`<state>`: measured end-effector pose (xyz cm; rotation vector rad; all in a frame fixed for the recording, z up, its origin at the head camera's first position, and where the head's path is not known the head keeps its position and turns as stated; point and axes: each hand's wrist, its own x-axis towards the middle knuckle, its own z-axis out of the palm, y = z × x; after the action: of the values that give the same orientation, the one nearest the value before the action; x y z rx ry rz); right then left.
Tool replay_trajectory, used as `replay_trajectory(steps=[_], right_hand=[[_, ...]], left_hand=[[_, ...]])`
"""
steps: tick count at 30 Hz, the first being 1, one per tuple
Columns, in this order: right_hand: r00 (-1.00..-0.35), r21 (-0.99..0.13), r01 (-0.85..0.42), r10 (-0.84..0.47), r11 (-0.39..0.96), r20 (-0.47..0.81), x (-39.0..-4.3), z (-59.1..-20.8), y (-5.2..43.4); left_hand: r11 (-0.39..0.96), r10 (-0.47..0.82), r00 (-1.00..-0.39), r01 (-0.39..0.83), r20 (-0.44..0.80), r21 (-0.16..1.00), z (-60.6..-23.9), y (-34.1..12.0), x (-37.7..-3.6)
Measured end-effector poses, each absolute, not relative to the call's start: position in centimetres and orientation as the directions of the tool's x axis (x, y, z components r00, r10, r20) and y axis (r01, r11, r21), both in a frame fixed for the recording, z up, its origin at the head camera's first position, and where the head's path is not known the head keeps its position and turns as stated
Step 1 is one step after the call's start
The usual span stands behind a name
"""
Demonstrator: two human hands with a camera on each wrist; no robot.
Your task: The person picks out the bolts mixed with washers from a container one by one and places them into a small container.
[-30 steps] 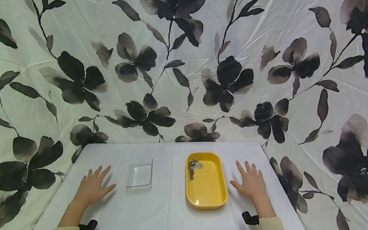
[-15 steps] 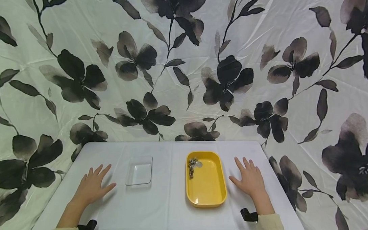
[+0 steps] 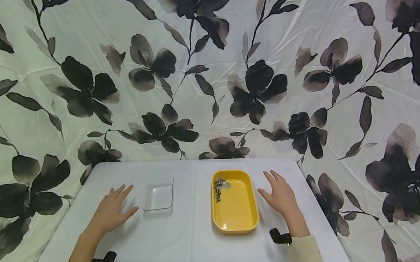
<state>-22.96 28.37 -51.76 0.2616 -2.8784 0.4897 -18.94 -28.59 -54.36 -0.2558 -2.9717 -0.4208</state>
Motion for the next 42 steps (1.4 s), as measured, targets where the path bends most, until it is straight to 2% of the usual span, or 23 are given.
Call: replay_trajectory(steps=[16,27,42], right_hand=[[-0.959,-0.435,-0.225,-0.119,0.872,0.258,-23.7,-50.5,26.0],[-0.950,-0.506,-0.255,-0.116,0.824,0.289,-23.5,-51.1,24.3],[-0.967,-0.595,-0.220,-0.094,0.773,0.236,-24.4,-50.5,22.3]], left_hand=[[0.906,0.195,-0.957,0.259,0.212,0.334,-53.3,-23.2,-18.7],[0.818,0.209,-0.963,0.266,0.167,0.511,-53.0,-19.0,-18.6],[0.711,0.216,-0.967,0.249,0.133,0.657,-53.0,-13.8,-19.2]])
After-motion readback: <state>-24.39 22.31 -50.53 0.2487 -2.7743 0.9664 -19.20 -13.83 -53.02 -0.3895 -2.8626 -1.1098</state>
